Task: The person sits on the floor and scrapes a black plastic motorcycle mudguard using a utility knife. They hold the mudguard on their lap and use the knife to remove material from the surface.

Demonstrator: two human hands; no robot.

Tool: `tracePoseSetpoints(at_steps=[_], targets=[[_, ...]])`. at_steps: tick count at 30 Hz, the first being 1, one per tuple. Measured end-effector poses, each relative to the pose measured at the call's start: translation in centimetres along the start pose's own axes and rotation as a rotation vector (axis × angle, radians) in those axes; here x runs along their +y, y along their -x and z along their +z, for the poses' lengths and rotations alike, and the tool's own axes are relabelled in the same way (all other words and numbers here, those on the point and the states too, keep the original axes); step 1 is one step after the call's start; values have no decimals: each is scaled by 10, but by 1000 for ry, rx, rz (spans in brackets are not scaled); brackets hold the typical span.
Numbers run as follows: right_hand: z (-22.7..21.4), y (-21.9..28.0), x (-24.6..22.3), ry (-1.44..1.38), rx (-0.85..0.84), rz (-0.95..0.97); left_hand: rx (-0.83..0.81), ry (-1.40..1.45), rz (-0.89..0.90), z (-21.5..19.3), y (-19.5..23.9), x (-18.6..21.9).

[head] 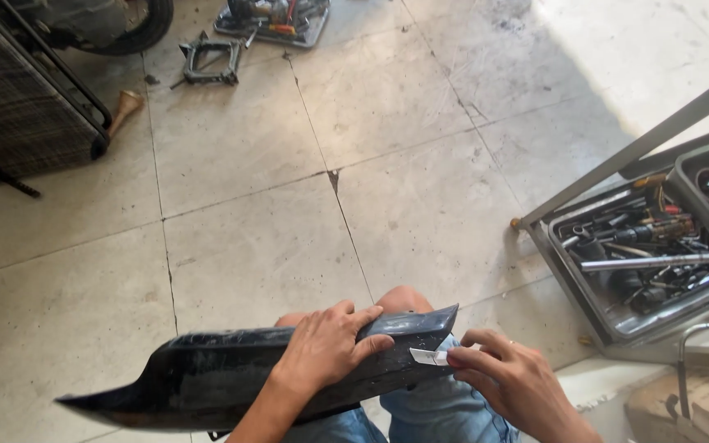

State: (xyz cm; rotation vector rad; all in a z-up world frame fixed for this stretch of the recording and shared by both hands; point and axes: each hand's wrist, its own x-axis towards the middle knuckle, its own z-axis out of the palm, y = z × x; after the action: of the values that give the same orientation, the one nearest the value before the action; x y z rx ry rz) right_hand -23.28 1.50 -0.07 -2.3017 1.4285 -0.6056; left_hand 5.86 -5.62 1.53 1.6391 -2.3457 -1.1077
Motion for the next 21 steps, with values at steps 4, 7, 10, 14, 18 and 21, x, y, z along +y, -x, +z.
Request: tracePoseSetpoints(at_steps=[4, 7, 10, 14, 18, 21], targets=[[-7, -2, -2, 51, -115, 8, -15, 3, 61, 23, -7, -9], [-9, 5, -2, 59, -178, 31, 27, 6, 51, 32, -9, -11], [-11, 10, 1, 63, -210, 59, 45, 9, 11, 32, -10, -9], [-6, 10, 3, 103, -233, 108, 28, 7, -28, 30, -13, -4], [-3, 4, 2, 132, -187, 125, 9, -4, -56, 31, -14, -4], [-7, 7, -3, 115, -236, 143, 43, -28, 15, 34, -16, -8]])
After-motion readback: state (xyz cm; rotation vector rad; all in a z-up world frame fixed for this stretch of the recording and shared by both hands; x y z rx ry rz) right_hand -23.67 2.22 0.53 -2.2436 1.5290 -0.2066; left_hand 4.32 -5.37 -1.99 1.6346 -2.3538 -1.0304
